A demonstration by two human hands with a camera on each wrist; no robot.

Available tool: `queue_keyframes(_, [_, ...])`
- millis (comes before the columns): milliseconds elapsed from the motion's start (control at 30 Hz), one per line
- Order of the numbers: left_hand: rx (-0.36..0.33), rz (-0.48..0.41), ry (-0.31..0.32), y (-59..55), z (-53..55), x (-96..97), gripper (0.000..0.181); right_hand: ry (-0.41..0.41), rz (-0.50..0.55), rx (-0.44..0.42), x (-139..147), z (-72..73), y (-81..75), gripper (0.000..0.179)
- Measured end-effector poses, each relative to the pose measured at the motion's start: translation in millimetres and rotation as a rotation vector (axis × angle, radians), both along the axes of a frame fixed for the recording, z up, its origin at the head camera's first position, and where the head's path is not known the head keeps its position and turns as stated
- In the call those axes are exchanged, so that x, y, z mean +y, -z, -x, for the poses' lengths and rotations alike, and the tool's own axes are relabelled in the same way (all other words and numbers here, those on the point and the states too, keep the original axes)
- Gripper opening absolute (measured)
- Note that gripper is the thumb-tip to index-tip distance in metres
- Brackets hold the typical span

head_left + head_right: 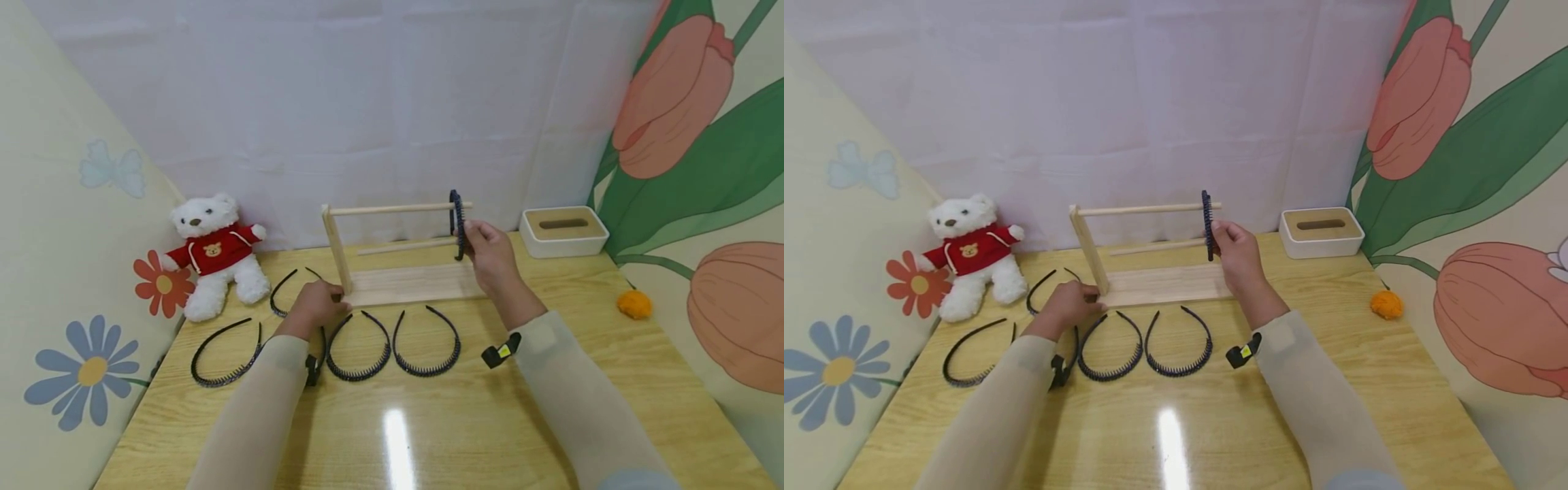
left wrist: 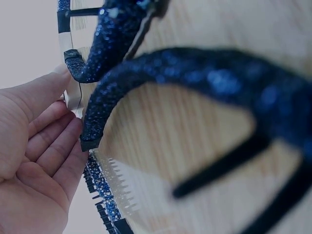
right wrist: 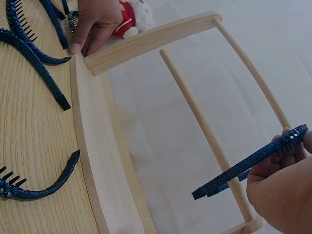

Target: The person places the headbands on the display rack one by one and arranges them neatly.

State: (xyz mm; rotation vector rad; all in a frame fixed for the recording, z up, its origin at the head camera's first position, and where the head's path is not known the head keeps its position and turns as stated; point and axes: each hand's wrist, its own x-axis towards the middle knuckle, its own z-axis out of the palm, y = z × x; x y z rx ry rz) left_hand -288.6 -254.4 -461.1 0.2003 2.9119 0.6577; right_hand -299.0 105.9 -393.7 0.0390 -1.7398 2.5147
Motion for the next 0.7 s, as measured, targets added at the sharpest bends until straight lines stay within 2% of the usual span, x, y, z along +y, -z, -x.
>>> queue_keyframes(333, [-0.011,0.004,-0.004,2.5,2.7,-1.1,0.042,-0.021,-0.012,-0.019,2.2,2.2,1.3,0.035])
queue_keyframes(500, [-0.003,0.013,0.002,1.2,1.9,-1.1,0.041,-0.010,0.016,-0.012,2.9,1.6,1.3,0.023])
queue_keyframes(700, [0.001,0.015,0.006,1.5,0.5,-0.9,0.041,0.020,0.088,0.045,5.2,-1.2,3.4,0.024])
